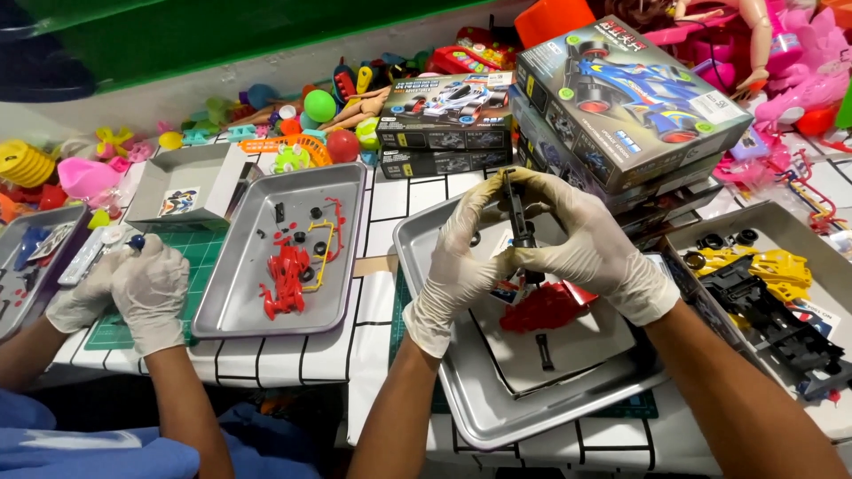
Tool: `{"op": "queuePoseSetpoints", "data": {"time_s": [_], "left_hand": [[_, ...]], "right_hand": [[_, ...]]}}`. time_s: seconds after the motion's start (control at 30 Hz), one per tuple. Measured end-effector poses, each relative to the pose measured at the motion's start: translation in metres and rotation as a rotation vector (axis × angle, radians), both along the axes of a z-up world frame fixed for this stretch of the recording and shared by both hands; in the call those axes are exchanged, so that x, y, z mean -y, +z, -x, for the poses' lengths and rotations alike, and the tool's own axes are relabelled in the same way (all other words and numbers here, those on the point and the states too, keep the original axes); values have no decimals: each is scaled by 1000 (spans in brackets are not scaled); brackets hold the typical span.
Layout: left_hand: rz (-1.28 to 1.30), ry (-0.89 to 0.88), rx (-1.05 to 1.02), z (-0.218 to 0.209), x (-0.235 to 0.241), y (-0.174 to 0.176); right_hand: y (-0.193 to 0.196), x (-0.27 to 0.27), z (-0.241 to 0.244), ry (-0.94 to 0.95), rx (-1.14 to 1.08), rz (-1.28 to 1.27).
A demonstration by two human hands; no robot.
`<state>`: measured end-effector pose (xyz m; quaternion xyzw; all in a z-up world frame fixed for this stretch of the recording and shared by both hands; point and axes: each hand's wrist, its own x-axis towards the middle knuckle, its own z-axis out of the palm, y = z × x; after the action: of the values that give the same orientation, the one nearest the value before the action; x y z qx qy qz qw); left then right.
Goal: Assembling a plastic toy racing car by fitting the body shell onto the chassis and inspecting the components.
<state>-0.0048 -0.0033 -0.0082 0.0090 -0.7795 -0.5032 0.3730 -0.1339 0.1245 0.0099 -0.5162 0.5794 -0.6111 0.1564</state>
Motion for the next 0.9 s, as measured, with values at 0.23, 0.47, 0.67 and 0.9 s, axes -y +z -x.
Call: {"op": "queuePoseSetpoints", "data": {"time_s": [0.23, 0.47, 0.67, 0.9], "left_hand": [[-110, -9, 82, 5, 5, -11], [-322, 74, 97, -5, -3, 13], [-567, 285, -195, 1, 19, -1], [-626, 403, -144, -8, 18, 5]], "right_hand": [[-3, 2, -3, 9, 53, -63], [-2, -6, 8, -41, -155, -139], [27, 5, -11, -123, -205, -564], [24, 28, -23, -56, -710, -872]]}}
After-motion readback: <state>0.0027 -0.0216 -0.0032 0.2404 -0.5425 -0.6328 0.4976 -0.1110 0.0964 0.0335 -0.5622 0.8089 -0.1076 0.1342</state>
